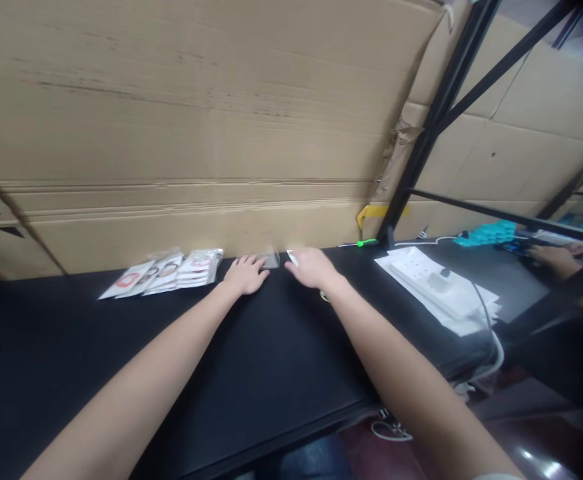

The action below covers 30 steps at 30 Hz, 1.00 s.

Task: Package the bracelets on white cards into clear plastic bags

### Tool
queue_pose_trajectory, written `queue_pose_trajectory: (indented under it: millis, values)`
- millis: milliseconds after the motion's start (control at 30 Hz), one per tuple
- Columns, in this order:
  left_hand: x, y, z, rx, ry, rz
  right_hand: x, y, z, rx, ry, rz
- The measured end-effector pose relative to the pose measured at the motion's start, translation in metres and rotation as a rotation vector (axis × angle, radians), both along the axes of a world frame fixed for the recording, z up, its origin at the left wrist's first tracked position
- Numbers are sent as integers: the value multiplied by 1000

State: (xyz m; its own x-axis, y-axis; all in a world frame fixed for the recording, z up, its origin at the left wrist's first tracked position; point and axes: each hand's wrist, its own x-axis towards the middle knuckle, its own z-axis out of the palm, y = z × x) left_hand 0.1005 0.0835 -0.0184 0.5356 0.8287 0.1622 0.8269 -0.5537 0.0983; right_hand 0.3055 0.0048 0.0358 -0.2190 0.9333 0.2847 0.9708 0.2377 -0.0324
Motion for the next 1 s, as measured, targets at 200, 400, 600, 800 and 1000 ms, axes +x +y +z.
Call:
queue_pose_trajectory:
  millis: [200, 400, 600, 800, 1000]
  values:
    - [-2, -1, -1, -127, 45, 7, 66, -25, 30, -119, 261, -271]
    - [-3, -26, 9, 186, -39, -7, 94, -27, 15, -406, 336, -68]
    - [-29, -81, 31, 390, -54, -77, 93, -18, 9, -367, 357, 14]
    - [-97, -80, 44, 483, -175, 173, 101, -18, 6, -441, 398, -32]
    - [-136, -48, 30, 446, -192, 274, 83, -21, 5, -49, 382, -108]
